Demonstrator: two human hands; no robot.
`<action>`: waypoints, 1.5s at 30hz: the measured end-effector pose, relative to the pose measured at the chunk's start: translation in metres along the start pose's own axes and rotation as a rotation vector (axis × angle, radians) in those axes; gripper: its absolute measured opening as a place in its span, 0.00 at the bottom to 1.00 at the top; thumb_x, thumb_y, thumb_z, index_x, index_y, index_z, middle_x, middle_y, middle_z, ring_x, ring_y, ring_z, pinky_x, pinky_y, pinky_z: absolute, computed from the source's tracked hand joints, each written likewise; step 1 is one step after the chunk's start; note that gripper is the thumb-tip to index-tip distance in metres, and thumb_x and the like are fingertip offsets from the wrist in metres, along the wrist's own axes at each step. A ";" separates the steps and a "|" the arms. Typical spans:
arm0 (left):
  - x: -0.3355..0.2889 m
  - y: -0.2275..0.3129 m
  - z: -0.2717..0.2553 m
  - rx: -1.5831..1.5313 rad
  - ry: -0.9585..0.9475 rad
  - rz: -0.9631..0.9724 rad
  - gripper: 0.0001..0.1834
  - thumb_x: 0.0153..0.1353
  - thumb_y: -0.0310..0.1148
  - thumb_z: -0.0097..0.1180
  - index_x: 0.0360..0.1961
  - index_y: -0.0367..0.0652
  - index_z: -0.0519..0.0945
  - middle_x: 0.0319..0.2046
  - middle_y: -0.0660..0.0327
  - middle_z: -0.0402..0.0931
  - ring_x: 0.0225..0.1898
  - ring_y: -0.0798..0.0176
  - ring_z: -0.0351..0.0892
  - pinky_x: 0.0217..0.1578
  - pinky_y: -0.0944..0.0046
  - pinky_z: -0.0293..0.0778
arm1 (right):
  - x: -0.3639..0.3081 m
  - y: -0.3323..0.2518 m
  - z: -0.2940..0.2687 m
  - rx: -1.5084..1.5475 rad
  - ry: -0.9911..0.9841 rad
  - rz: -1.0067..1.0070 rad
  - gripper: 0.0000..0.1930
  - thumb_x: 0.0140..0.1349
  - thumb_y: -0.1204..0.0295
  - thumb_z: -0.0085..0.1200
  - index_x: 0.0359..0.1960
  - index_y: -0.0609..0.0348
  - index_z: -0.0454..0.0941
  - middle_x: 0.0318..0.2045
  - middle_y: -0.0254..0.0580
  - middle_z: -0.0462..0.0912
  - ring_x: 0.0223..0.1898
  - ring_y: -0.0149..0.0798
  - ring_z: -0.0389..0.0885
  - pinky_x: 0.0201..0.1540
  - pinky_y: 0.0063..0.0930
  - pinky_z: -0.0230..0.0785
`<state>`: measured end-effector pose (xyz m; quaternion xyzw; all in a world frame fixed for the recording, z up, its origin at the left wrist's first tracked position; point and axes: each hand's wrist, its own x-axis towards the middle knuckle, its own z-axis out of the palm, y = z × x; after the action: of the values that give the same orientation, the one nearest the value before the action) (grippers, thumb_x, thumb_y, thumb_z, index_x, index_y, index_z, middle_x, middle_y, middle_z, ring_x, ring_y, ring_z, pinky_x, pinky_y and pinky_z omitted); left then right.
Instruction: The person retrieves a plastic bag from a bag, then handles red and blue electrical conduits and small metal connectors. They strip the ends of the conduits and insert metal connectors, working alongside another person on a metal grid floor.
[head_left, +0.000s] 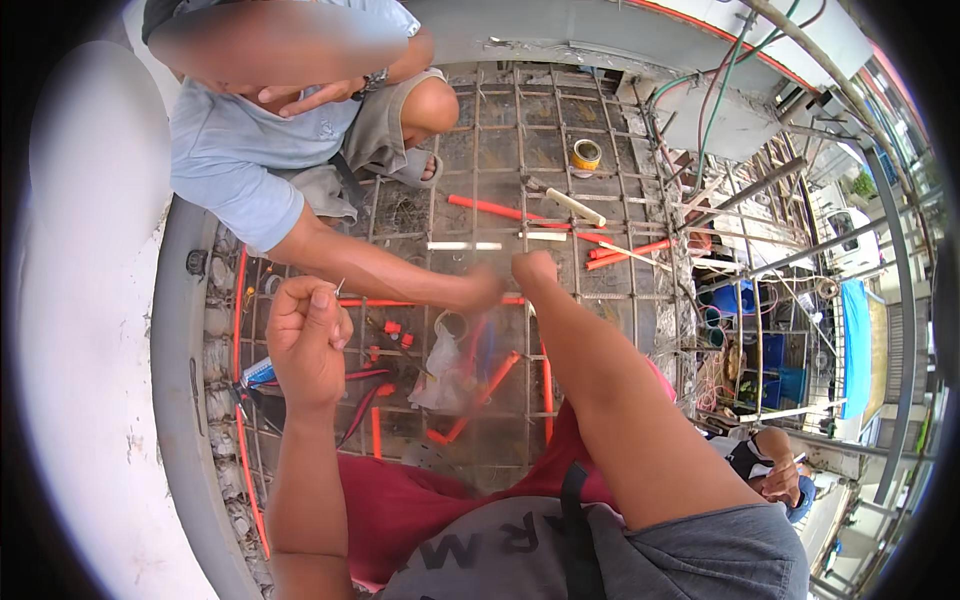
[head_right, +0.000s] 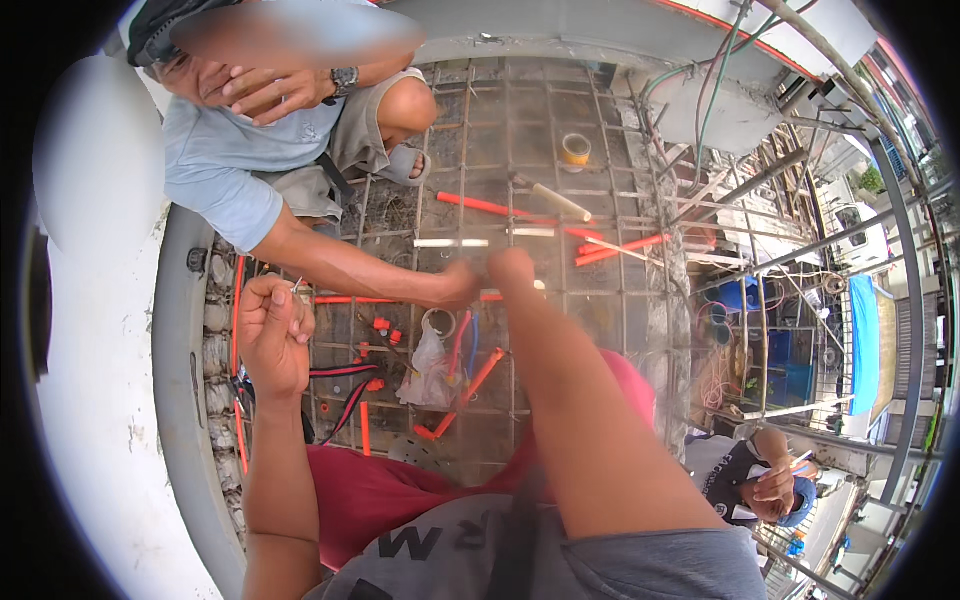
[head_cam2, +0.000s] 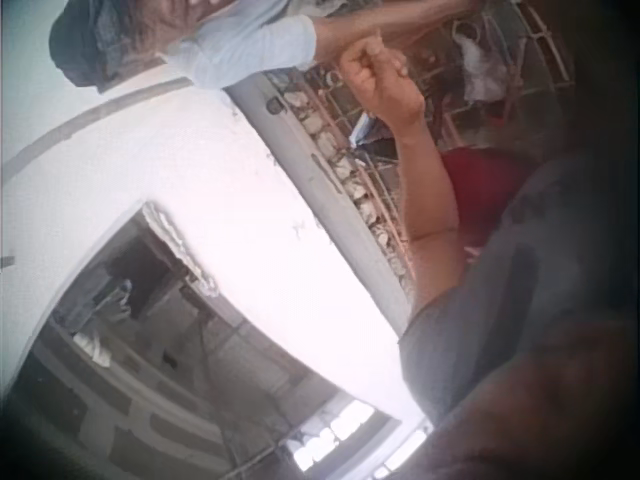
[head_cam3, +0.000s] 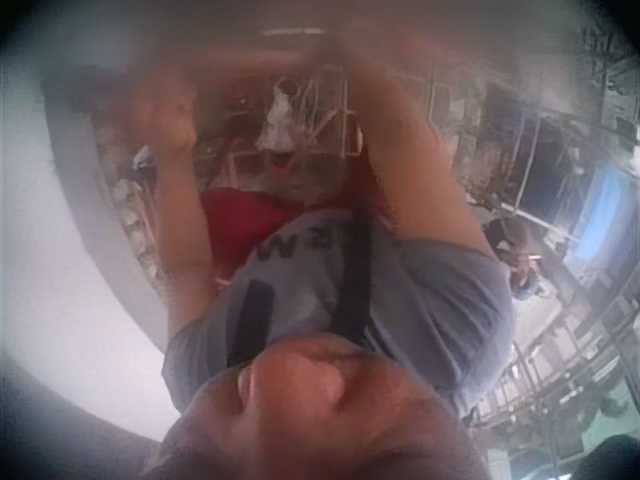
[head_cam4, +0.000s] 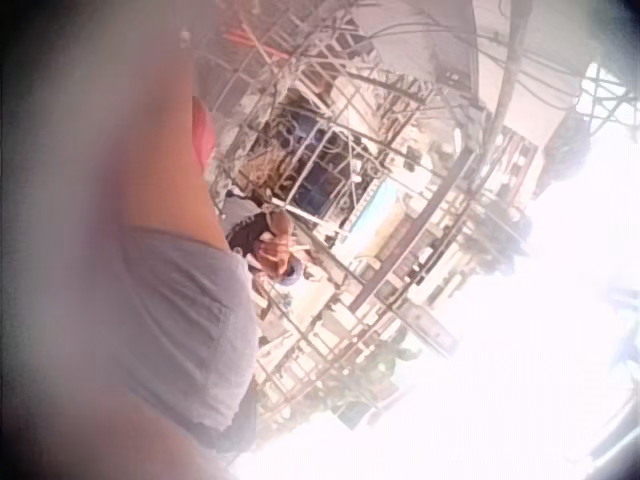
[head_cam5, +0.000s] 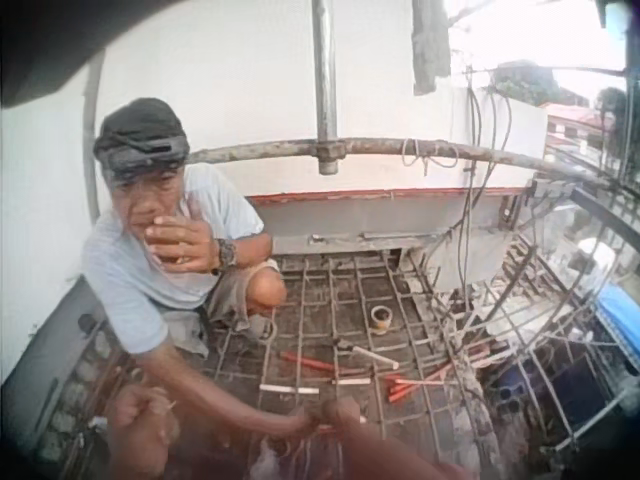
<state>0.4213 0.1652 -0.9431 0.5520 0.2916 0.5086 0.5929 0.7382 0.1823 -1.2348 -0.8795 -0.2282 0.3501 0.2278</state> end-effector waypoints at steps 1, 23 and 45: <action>0.000 0.007 -0.008 -0.031 -0.005 0.005 0.06 0.80 0.31 0.57 0.48 0.38 0.78 0.28 0.67 0.71 0.25 0.76 0.65 0.27 0.70 0.63 | -0.001 0.014 0.029 -0.010 -0.064 0.098 0.24 0.70 0.56 0.56 0.55 0.65 0.87 0.57 0.60 0.88 0.61 0.61 0.86 0.62 0.48 0.80; 0.011 0.040 -0.119 -0.291 -0.049 -0.150 0.07 0.80 0.34 0.58 0.45 0.42 0.81 0.27 0.70 0.72 0.26 0.76 0.63 0.29 0.71 0.63 | -0.129 0.012 0.139 0.773 -0.009 0.403 0.41 0.81 0.38 0.31 0.53 0.71 0.80 0.38 0.58 0.87 0.38 0.57 0.89 0.39 0.54 0.82; 0.006 0.050 -0.058 -0.177 -0.131 -0.092 0.07 0.79 0.33 0.57 0.43 0.42 0.79 0.26 0.72 0.69 0.24 0.78 0.61 0.25 0.73 0.58 | -0.337 -0.121 -0.138 0.212 -0.960 -0.683 0.19 0.83 0.62 0.51 0.67 0.59 0.75 0.54 0.39 0.82 0.52 0.32 0.83 0.55 0.35 0.83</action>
<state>0.3561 0.1851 -0.9073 0.5158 0.2312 0.4675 0.6796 0.5887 0.0560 -0.9041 -0.4721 -0.5394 0.6362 0.2853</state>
